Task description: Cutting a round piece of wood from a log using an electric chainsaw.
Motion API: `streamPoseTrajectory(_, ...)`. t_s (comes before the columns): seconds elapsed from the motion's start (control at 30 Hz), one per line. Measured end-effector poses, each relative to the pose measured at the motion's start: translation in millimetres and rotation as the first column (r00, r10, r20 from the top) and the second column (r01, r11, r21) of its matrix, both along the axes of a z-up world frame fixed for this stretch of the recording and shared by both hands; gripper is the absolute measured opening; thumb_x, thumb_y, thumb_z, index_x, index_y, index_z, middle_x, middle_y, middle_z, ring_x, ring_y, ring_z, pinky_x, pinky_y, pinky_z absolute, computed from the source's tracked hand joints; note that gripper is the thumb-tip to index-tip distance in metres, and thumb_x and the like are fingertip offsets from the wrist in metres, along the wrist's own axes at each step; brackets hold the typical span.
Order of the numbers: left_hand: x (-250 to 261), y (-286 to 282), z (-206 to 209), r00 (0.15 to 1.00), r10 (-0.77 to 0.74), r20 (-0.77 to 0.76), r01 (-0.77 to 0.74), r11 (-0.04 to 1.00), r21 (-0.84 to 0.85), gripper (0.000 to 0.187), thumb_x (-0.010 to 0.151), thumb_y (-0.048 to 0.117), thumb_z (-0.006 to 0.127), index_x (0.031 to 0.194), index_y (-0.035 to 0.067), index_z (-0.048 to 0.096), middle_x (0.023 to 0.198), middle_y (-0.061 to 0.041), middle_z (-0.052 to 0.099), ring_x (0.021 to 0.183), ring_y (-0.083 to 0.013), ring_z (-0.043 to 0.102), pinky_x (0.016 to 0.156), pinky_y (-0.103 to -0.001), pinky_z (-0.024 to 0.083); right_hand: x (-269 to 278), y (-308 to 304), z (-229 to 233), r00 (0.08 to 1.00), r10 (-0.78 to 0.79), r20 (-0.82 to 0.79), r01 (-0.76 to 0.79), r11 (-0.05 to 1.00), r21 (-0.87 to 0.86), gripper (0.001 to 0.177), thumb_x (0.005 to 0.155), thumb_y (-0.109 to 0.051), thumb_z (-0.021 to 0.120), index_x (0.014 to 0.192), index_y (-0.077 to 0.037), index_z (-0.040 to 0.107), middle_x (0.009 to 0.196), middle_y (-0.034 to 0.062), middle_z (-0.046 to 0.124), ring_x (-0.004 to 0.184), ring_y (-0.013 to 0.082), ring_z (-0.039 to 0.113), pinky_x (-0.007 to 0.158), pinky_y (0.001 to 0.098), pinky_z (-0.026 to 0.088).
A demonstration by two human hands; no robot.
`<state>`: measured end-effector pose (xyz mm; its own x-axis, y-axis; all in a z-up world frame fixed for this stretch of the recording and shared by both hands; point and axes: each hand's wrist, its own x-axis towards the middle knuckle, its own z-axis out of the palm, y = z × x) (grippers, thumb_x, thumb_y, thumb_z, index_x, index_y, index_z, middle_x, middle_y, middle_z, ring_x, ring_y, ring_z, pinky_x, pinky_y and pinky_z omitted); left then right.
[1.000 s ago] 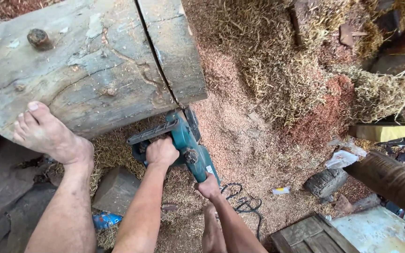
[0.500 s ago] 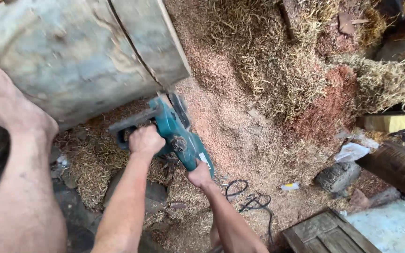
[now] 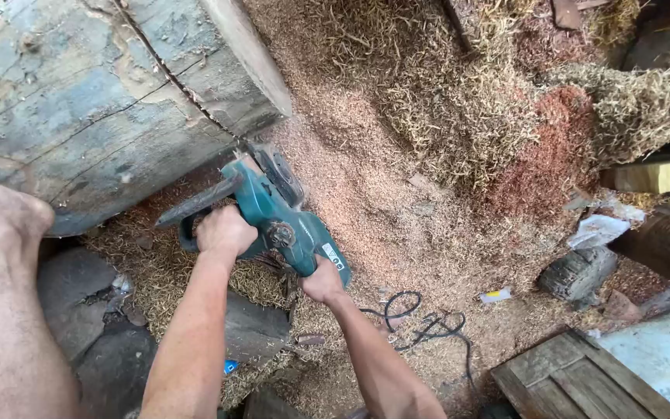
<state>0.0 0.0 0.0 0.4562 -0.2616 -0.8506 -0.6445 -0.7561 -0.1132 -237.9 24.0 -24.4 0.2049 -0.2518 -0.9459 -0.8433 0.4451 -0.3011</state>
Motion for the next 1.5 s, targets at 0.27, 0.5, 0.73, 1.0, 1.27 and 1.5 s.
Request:
streamPoseTrajectory(0.27,4.8,-15.4,-20.0,0.936,0.259,-0.238,-0.285,0.955,-0.082,0.093,0.063,0.071,0.077,0.131,0.009,0.067,0.134,-0.020,0.066,0.126,-0.0341,0.062,0.107,-0.044,0.045,-9.2,8.0,-37.2,0.993,0.002,0.114,0.000,1.000,-0.021,0.047,0.068,-0.013,0.070,0.114,-0.007,0.072,0.106,0.0169,0.078,0.099,0.0283,0.073,0.098,0.0354,0.051)
streamPoseTrajectory(0.5,-14.8,-18.3,-45.0,0.947,0.317,0.051,-0.317,0.948,-0.007,0.102,0.063,0.073,0.078,0.139,0.007,0.061,0.141,-0.024,0.061,0.127,-0.0368,0.062,0.106,-0.046,0.047,-10.7,11.7,-63.3,0.998,0.022,0.062,-0.018,0.998,-0.053,0.048,0.068,-0.022,0.077,0.113,-0.009,0.071,0.101,0.0184,0.076,0.097,0.0326,0.073,0.093,0.0388,0.055)
streamPoseTrajectory(0.73,-16.1,-22.5,-53.9,0.947,0.309,0.083,-0.313,0.949,0.029,0.097,0.065,0.073,0.078,0.134,0.005,0.065,0.137,-0.024,0.063,0.124,-0.0365,0.064,0.104,-0.046,0.049,-12.7,14.1,-78.5,0.998,0.023,0.055,-0.017,0.995,-0.098,0.047,0.069,-0.024,0.076,0.114,-0.011,0.071,0.105,0.0194,0.076,0.103,0.0357,0.072,0.095,0.0409,0.054)
streamPoseTrajectory(1.0,-25.8,-37.7,-37.1,0.922,0.386,-0.021,-0.384,0.921,0.065,0.088,0.066,0.070,0.076,0.130,0.010,0.070,0.137,-0.018,0.066,0.124,-0.0332,0.065,0.106,-0.042,0.050,-35.3,25.5,-68.6,1.000,-0.006,-0.020,0.005,1.000,-0.022,0.054,0.070,-0.024,0.076,0.121,-0.011,0.067,0.101,0.0157,0.077,0.094,0.0286,0.075,0.089,0.0376,0.056)
streamPoseTrajectory(1.27,-25.8,-40.0,-18.5,0.897,0.426,-0.121,-0.410,0.902,0.137,0.080,0.069,0.066,0.075,0.128,0.013,0.074,0.139,-0.017,0.065,0.128,-0.0298,0.064,0.106,-0.039,0.051,-39.6,39.3,-54.3,0.988,-0.136,-0.078,0.140,0.989,0.056,0.035,0.077,-0.017,0.074,0.109,-0.002,0.071,0.080,0.0136,0.074,0.060,0.0188,0.064,0.058,0.0360,0.053)
streamPoseTrajectory(1.5,-12.5,-35.2,-11.0,0.880,0.442,-0.175,-0.434,0.897,0.082,0.076,0.067,0.062,0.079,0.125,0.014,0.073,0.134,-0.016,0.067,0.124,-0.0295,0.066,0.103,-0.038,0.052,-57.7,64.3,-69.4,0.996,-0.084,0.025,0.085,0.993,-0.085,0.027,0.073,-0.009,0.065,0.097,0.001,0.074,0.069,0.0088,0.069,0.057,0.0147,0.061,0.053,0.0333,0.050)
